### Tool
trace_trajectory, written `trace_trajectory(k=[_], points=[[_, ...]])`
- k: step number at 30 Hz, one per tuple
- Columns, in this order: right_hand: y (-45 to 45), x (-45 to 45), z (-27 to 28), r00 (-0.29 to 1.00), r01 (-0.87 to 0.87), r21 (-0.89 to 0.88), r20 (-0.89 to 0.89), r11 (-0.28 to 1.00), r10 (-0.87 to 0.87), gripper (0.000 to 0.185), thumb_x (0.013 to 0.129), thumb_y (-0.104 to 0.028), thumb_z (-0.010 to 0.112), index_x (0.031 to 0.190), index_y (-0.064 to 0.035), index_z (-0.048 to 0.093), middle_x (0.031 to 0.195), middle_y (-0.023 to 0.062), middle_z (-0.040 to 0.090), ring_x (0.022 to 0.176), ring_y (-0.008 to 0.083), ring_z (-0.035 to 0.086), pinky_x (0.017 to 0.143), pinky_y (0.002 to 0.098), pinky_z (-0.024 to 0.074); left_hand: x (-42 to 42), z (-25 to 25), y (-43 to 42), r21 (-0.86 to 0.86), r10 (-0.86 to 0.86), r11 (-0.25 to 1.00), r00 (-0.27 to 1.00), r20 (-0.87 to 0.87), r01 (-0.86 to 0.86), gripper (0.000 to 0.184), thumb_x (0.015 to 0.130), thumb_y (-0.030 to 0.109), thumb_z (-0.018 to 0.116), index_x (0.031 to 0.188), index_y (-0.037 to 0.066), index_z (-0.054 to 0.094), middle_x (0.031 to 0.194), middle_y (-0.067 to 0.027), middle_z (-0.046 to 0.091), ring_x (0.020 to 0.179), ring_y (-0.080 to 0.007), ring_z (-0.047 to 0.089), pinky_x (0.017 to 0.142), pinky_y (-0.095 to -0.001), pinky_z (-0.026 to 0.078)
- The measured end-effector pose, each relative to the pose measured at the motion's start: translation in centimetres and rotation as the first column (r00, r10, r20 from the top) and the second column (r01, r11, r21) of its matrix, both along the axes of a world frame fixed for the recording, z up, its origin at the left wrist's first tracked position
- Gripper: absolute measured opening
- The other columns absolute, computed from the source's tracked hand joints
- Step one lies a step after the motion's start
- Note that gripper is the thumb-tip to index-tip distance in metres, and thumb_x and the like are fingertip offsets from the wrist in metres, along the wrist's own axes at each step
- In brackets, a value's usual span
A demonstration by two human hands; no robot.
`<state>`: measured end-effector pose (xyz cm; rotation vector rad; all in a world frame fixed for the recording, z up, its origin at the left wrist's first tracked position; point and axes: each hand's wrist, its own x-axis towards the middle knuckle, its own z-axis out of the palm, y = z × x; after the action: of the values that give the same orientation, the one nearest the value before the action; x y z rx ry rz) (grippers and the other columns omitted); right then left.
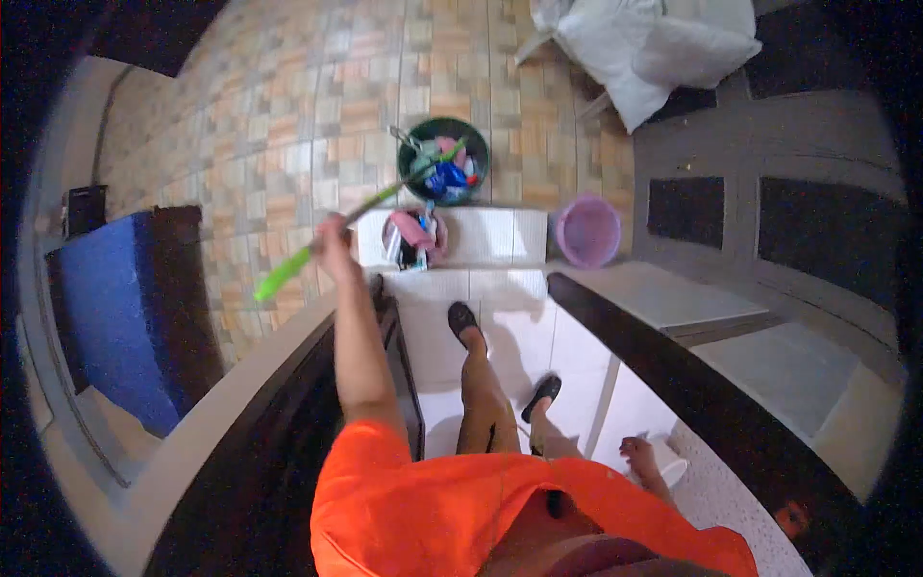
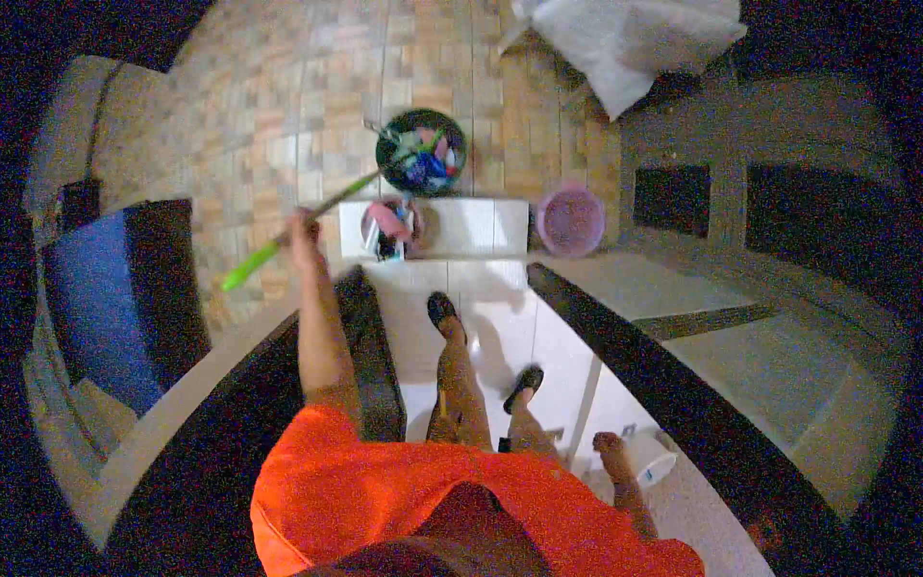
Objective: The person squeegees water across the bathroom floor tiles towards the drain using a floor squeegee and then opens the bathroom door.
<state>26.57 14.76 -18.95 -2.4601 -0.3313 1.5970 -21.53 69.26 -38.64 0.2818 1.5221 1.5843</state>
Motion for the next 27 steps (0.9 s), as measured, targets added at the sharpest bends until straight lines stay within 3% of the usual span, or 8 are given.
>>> trace_trajectory(k=[6, 9, 11, 13, 14, 17, 19, 27], points=[[1.5, -0.6, 1.5, 0.968, -0.249, 0.294, 0.072, 0.923, 0.239, 0.024, 0.079, -0.017, 0.066, 0.096, -0.0011, 0.061, 0.085, 0.0121, 0.064, 0.079, 0.0182, 0.061, 0.073, 0.029, 0.0488, 12.1, 29.5, -7.2, 0.232, -0.009, 0.942, 0.708, -0.706, 0.244, 0.012, 0.082, 0.009, 0.061, 0.077, -0.001, 0.06, 0.068, -0.0038, 0.054, 0.066, -0.0121, 0.051, 0.072, -0.0277, 0.046], [-1.9, 1.4, 0.8, 0.969, -0.234, 0.31, 0.152, 0.921, 0.195, 0.024, 0.08, -0.017, 0.065, 0.098, -0.0028, 0.061, 0.084, 0.0126, 0.064, 0.079, 0.0182, 0.06, 0.073, 0.0289, 0.0477, 13.6, 38.6, -14.0, 0.725, 0.053, 0.67, 0.964, -0.261, 0.159, 0.026, 0.086, 0.018, 0.054, 0.067, 0.001, 0.049, 0.064, -0.0079, 0.052, 0.059, -0.0191, 0.053, 0.07, -0.0401, 0.05], [-7.7, 4.4, -3.7, 1.0, -0.019, 0.475, 0.03, 0.88, 0.006, 0.019, 0.083, -0.018, 0.062, 0.092, -0.0015, 0.061, 0.08, 0.0075, 0.063, 0.074, 0.0145, 0.057, 0.07, 0.0282, 0.0473, 15.4, 45.5, -19.1, 0.788, 0.162, 0.472, 0.839, -0.519, 0.396, 0.031, 0.089, 0.022, 0.05, 0.067, 0.003, 0.043, 0.06, -0.0088, 0.047, 0.049, -0.0181, 0.048, 0.048, -0.0319, 0.047], [-11.5, 6.8, -2.4, 0.95, -0.266, 0.266, 0.238, 0.927, 0.204, 0.024, 0.087, -0.026, 0.054, 0.089, -0.0048, 0.064, 0.089, 0.011, 0.065, 0.082, 0.0186, 0.061, 0.075, 0.0317, 0.0491, 18.5, 51.2, -24.9, 0.833, -0.086, 0.377, 0.911, -0.403, 0.404, 0.027, 0.088, 0.02, 0.054, 0.071, 0.003, 0.042, 0.056, -0.0068, 0.042, 0.044, -0.0137, 0.041, 0.035, -0.0243, 0.037], [-16.7, 9.5, -6.4, 0.854, -0.493, 0.418, 0.398, 0.763, 0.334, 0.028, 0.086, -0.032, 0.054, 0.087, -0.0074, 0.065, 0.087, 0.0129, 0.065, 0.082, 0.022, 0.062, 0.075, 0.0354, 0.0487, 19.6, 52.6, -27.3, 0.824, -0.129, 0.365, 0.9, -0.416, 0.433, 0.025, 0.087, 0.019, 0.057, 0.072, 0.004, 0.044, 0.055, -0.0047, 0.04, 0.042, -0.0106, 0.038, 0.033, -0.0215, 0.032], [-22.1, 11.0, -2.8, 0.904, -0.139, -0.014, 0.407, 0.99, 0.132, 0.025, 0.077, -0.031, 0.062, 0.086, -0.0077, 0.066, 0.087, 0.015, 0.064, 0.082, 0.0283, 0.062, 0.075, 0.0406, 0.0478, 24.2, 56.0, -33.0, 0.809, -0.419, 0.166, 0.783, -0.459, 0.564, 0.026, 0.083, 0.024, 0.063, 0.077, 0.005, 0.047, 0.056, -0.0002, 0.036, 0.042, -0.0068, 0.035, 0.032, -0.0195, 0.026], [-27.0, 12.3, -1.6, 0.818, -0.251, 0.075, 0.549, 0.965, 0.17, 0.026, 0.074, -0.028, 0.062, 0.084, -0.0043, 0.065, 0.085, 0.0145, 0.064, 0.081, 0.0299, 0.062, 0.074, 0.0399, 0.0474, 28.4, 56.0, -36.2, 0.752, -0.512, 0.088, 0.677, -0.528, 0.653, 0.033, 0.077, 0.026, 0.069, 0.088, 0.004, 0.048, 0.065, -0.0035, 0.043, 0.047, -0.0093, 0.04, 0.035, -0.02, 0.029], [-32.4, 9.4, 7.1, 0.656, 0.406, 0.439, 0.47, 0.801, -0.591, 0.026, 0.077, -0.023, 0.063, 0.094, -0.0032, 0.063, 0.087, 0.0138, 0.065, 0.082, 0.0261, 0.063, 0.076, 0.0353, 0.0487, 44.6, 47.8, -47.0, 0.387, -0.907, -0.089, 0.085, -0.412, 0.918, 0.028, 0.073, 0.003, 0.065, 0.093, 0.005, 0.046, 0.08, -0.0053, 0.053, 0.064, -0.0162, 0.052, 0.056, -0.0319, 0.048]])
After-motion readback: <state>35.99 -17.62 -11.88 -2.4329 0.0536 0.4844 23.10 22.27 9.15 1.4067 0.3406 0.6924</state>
